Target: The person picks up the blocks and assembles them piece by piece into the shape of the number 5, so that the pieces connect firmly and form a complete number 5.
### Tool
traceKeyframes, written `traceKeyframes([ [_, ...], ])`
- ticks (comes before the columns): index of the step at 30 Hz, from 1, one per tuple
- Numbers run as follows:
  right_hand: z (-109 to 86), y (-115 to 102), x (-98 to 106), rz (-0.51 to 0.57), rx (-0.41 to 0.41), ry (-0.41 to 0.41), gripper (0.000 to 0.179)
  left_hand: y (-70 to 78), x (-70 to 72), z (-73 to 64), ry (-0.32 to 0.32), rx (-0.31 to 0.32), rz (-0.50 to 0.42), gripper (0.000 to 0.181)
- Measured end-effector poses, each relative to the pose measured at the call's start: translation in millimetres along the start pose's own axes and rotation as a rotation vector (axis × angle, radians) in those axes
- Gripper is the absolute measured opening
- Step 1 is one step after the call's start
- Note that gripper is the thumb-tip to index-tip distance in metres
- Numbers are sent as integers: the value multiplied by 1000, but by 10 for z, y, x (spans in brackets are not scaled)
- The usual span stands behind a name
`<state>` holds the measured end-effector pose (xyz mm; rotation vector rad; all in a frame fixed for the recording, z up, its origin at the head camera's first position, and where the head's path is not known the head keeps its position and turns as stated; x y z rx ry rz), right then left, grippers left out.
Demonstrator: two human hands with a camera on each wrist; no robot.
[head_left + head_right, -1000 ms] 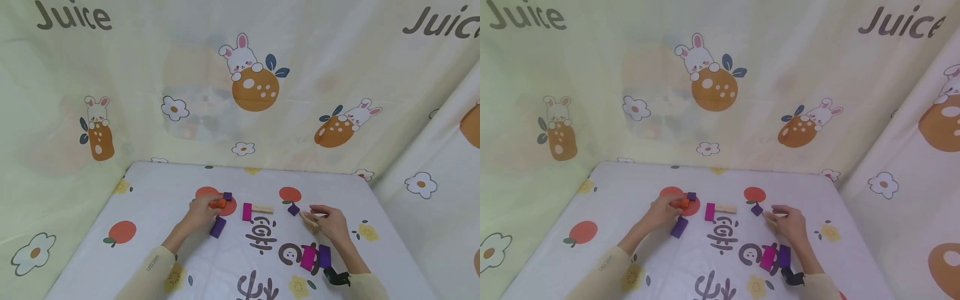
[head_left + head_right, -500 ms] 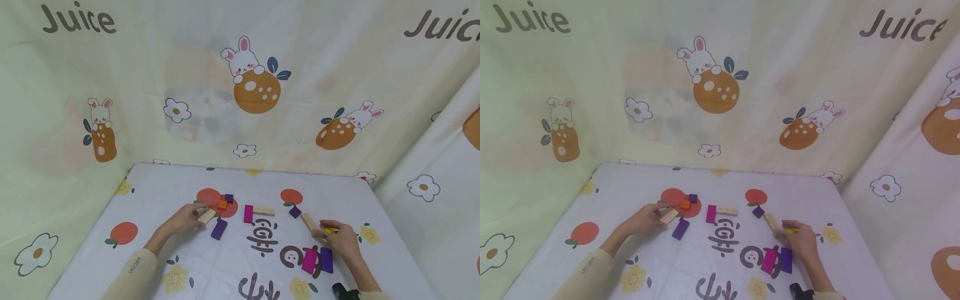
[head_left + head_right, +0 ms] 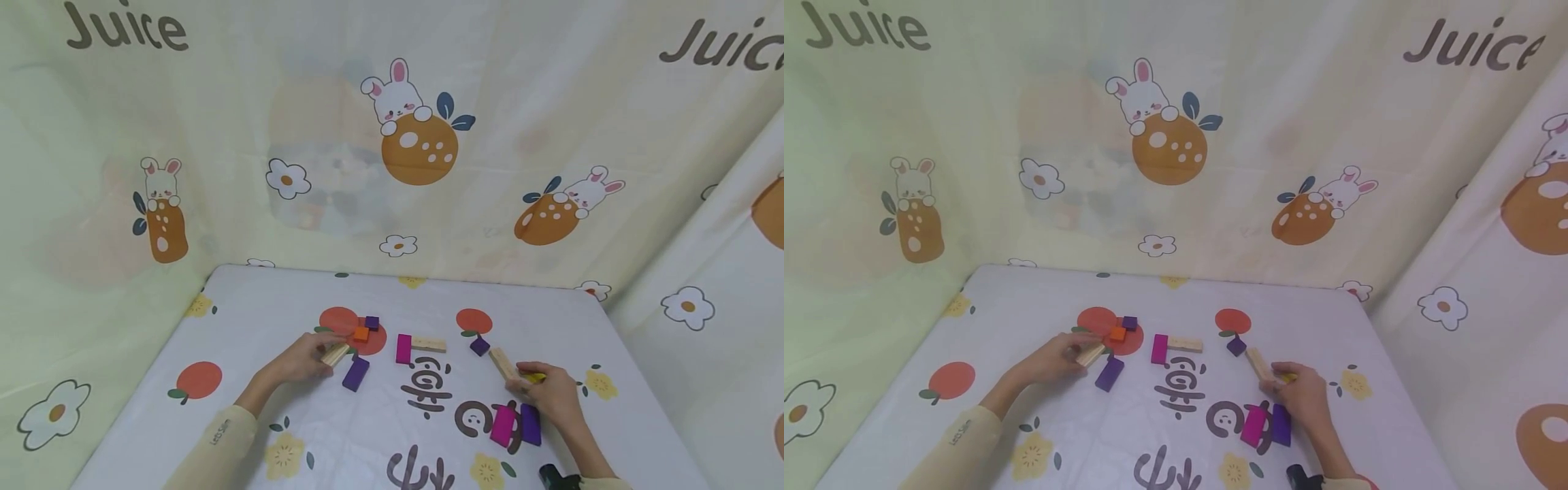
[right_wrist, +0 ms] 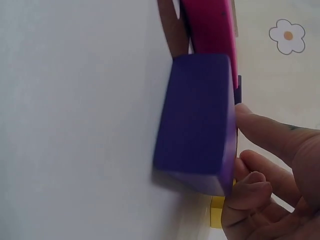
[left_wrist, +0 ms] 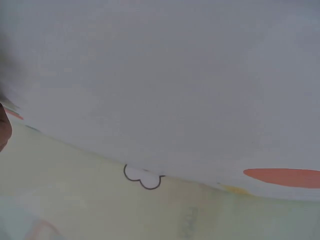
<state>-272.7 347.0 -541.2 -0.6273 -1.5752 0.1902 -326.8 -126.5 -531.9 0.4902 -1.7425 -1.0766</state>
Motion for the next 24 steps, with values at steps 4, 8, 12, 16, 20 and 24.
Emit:
traceKeyframes([
  [4, 13, -39, -19, -39, 18, -9, 58, -21, 11, -14, 16, 22, 0, 68],
  [8, 6, -103, -19, -77, 38, -20, 56, -16, 17, -29, 40, 22, -1, 67],
  [12, 7, -165, 10, -101, 51, -19, 53, 16, 36, -23, 68, -1, 14, 67],
  [16, 14, -167, 13, -96, 39, -22, 53, 28, 55, -18, 92, 2, 18, 67],
  [20, 19, -145, -5, -86, 25, -22, 52, 27, 64, -27, 115, 11, 6, 65],
  [24, 13, -114, -29, -80, 8, -24, 51, 7, 54, -46, 126, 8, -19, 64],
])
Point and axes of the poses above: each hand's wrist, its own z-axis towards the middle knuckle, its own x-axis out of the back of the hand, y = z × x, the point moved 9 cm from there along z, towards the middle knuckle, and after that the axes turned 10 degrees about -z, right-handed, at the moved point
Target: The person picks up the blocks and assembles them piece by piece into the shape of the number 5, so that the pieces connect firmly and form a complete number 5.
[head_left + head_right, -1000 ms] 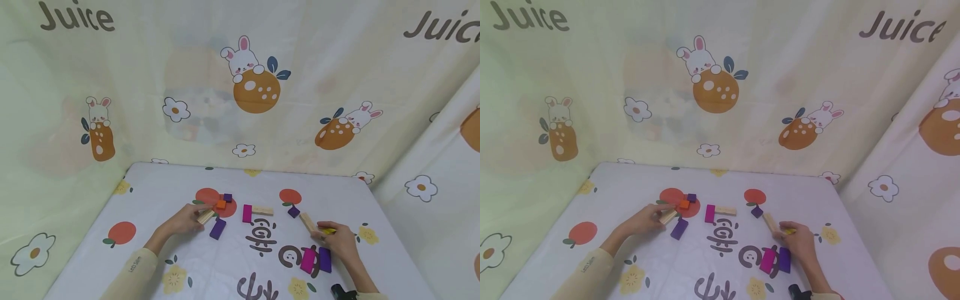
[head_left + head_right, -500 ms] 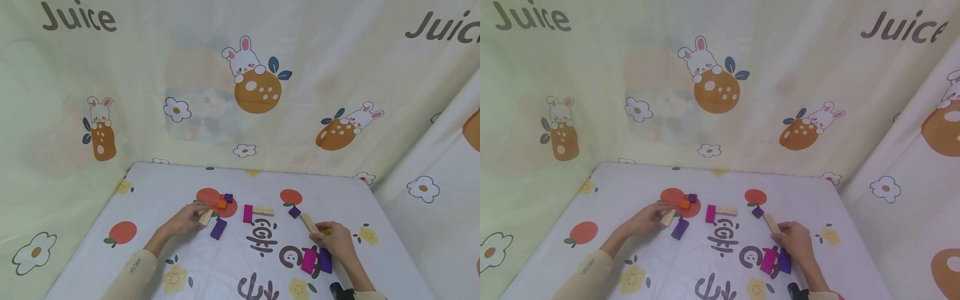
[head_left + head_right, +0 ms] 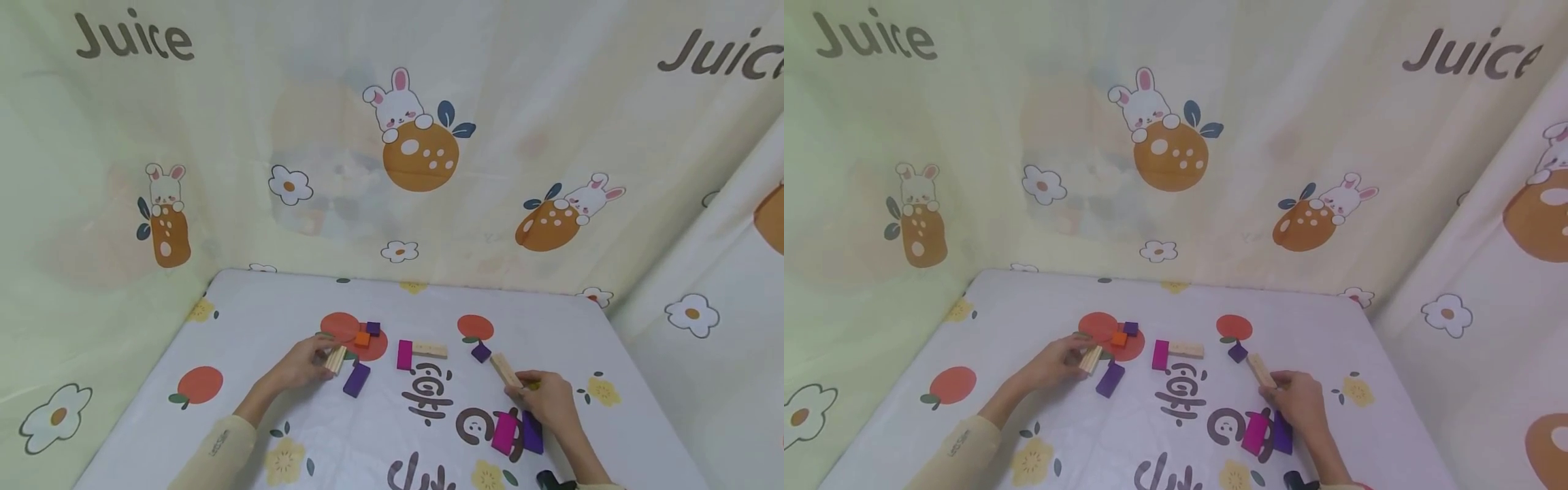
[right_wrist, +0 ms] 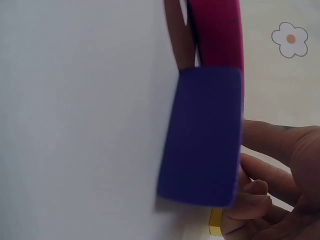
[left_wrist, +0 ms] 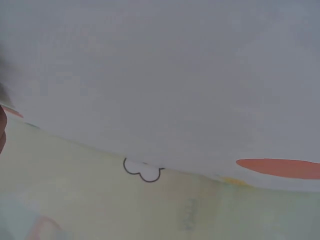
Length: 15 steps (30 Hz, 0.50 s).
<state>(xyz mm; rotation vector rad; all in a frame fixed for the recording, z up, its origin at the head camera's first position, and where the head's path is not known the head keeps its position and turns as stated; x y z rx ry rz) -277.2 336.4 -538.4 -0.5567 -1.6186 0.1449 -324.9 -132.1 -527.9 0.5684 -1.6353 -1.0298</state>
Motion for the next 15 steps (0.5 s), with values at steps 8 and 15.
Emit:
traceKeyframes([
  [8, 7, 35, -23, 12, -13, -2, 49, -11, 13, -25, 32, 34, -54, 61],
  [15, 0, 50, 29, 11, 23, 19, 46, 21, 33, -26, 72, 45, -117, 57],
])
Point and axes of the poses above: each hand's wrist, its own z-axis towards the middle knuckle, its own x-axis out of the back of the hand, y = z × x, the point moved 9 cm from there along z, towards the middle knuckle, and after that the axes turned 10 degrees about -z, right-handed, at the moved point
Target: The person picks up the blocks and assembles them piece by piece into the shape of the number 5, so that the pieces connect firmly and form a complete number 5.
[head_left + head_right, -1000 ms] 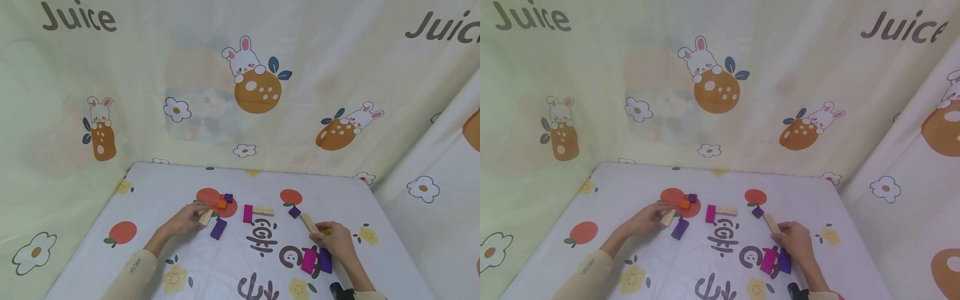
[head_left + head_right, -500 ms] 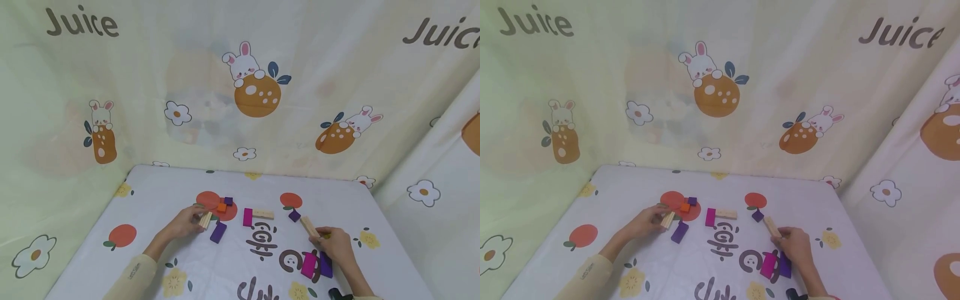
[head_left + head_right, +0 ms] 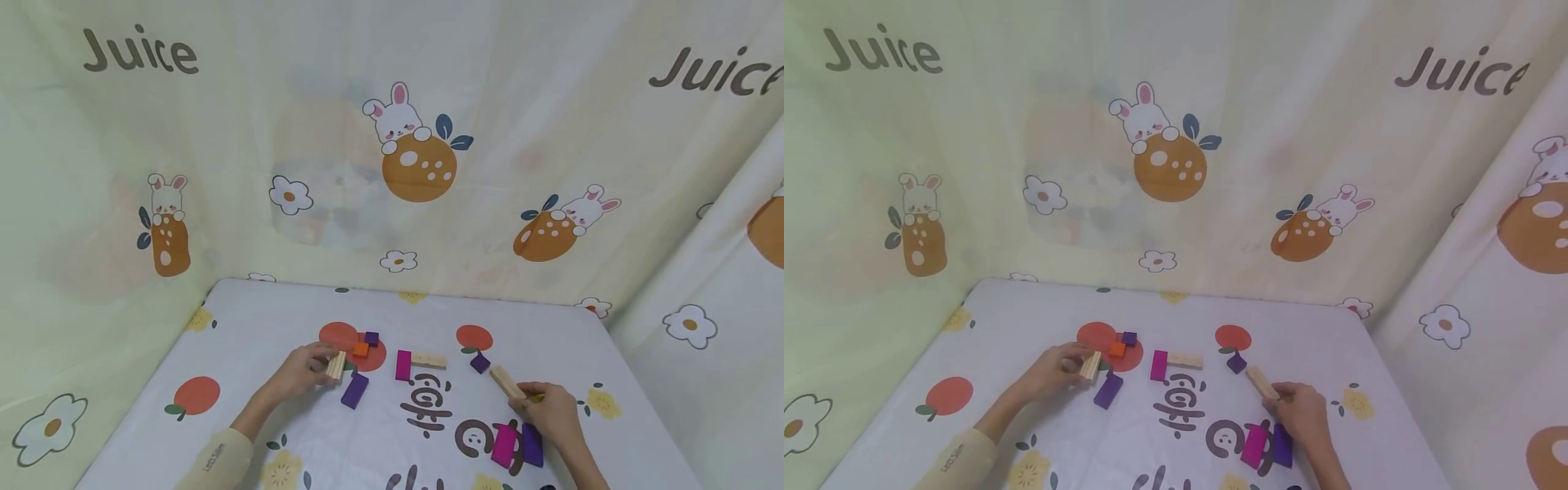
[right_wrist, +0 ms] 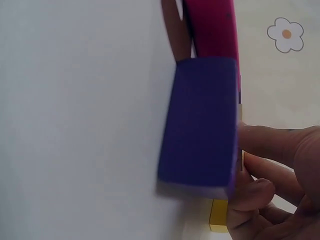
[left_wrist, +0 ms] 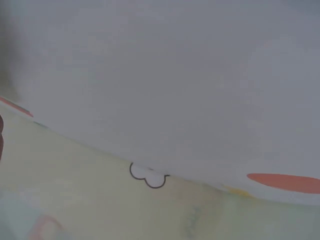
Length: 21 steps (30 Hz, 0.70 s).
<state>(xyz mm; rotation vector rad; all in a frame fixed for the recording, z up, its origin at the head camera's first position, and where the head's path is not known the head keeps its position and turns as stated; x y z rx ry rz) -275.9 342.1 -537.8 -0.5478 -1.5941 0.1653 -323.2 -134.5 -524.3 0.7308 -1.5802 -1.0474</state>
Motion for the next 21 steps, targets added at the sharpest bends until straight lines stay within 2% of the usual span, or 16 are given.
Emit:
traceKeyframes([
  [4, -17, 17, 41, 19, -13, 9, 47, 24, 5, 0, 25, 20, -29, 60],
  [8, -31, 26, 58, 52, -14, 12, 48, 81, -24, -14, 14, 23, -59, 63],
  [14, -50, -67, 79, 57, 31, 15, 46, 232, -123, -74, 4, 8, -60, 61],
  [17, -55, -140, 56, 94, 48, -19, 45, 316, -229, -100, -37, -4, -38, 60],
  [21, -63, -218, -11, 157, 75, -75, 42, 414, -421, -119, -123, -35, 6, 61],
])
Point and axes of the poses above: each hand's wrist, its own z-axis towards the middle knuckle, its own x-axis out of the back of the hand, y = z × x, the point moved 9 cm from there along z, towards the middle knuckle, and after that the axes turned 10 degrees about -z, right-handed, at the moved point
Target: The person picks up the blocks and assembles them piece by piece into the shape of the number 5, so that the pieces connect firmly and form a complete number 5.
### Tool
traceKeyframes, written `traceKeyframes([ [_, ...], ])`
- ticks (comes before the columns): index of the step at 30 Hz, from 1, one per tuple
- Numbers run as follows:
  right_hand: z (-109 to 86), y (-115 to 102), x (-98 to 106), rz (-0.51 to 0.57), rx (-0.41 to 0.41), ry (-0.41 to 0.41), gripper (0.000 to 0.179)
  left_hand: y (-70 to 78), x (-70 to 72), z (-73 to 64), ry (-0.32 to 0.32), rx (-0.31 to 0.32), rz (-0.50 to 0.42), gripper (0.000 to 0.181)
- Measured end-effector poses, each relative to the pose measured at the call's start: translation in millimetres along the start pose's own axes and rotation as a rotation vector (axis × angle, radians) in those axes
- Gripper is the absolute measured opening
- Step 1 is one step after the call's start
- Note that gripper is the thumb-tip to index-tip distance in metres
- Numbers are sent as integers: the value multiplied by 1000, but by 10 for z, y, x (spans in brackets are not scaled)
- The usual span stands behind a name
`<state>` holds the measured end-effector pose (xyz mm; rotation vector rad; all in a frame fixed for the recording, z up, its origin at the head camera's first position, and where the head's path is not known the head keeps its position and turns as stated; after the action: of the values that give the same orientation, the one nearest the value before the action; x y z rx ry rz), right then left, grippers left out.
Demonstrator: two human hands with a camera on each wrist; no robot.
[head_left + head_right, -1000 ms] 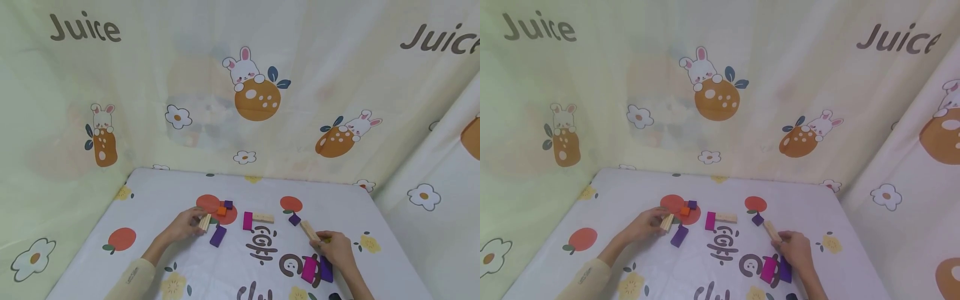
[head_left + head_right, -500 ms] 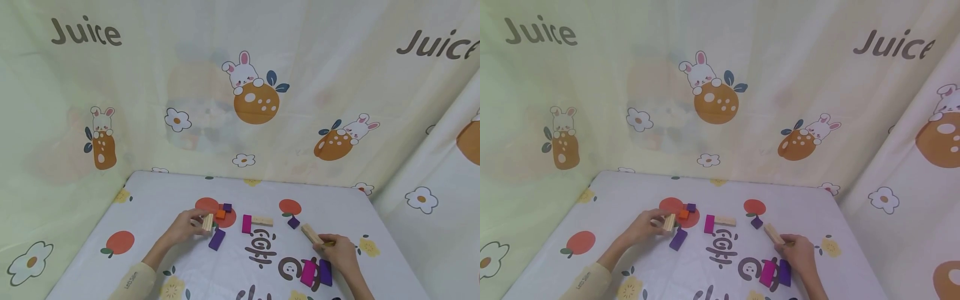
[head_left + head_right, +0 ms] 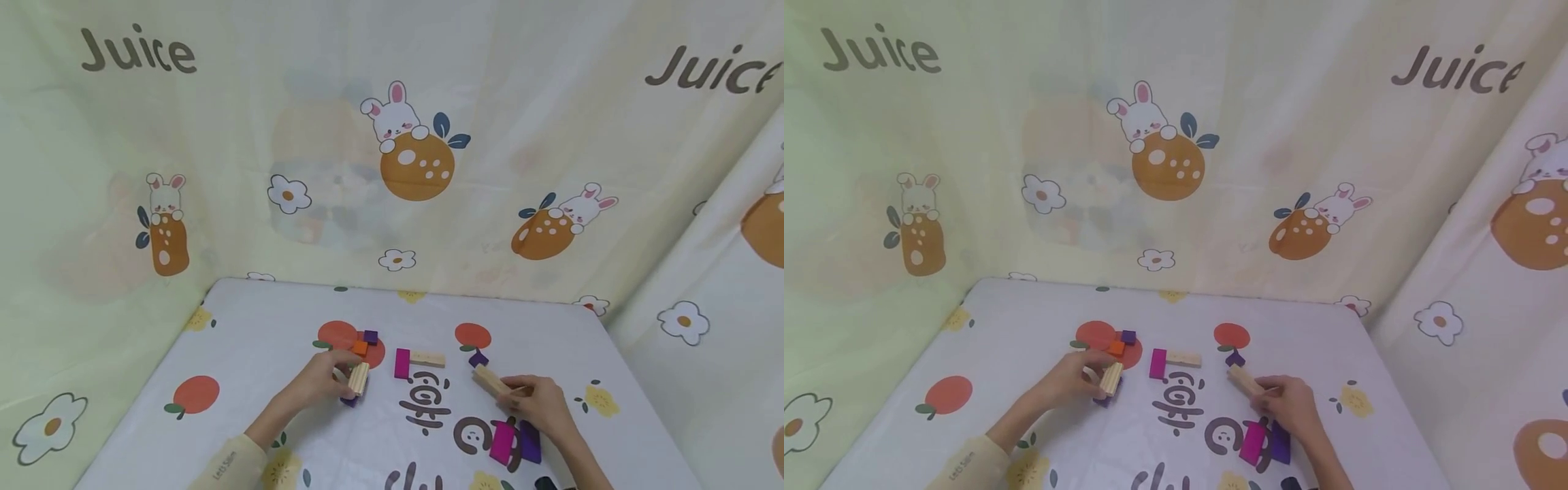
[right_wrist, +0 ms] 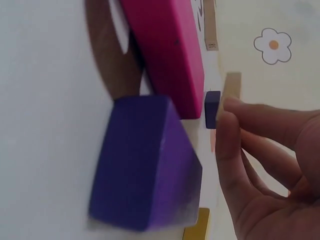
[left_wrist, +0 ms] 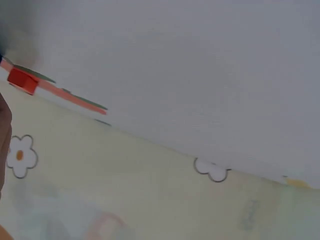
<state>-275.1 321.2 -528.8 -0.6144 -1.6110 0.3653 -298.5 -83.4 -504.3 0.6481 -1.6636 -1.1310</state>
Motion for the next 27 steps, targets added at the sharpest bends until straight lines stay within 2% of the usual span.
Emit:
traceKeyframes([
  [6, 53, -91, -125, 9, 54, -37, 36, 134, -223, 14, -77, -105, 93, 60],
  [9, 64, -140, -195, -3, 80, -53, 34, 170, -325, 7, -107, -126, 128, 57],
  [14, 54, -235, -306, -30, 101, -80, 31, 173, -504, -3, -151, -84, 182, 54],
  [19, 35, -296, -339, -64, 86, -85, 29, 137, -665, 19, -179, -42, 193, 54],
  [27, 0, -329, -267, -42, 97, -81, 40, 53, -746, 11, -156, -27, 184, 64],
])
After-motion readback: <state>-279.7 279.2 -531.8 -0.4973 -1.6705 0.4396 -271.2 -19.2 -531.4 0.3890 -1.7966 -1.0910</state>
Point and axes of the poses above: each hand's wrist, its own z-axis towards the middle knuckle, its own x-axis out of the back of the hand, y = z × x, the point moved 9 cm from there along z, towards the middle knuckle, and after that the axes turned 10 degrees about -z, right-handed, at the moved point
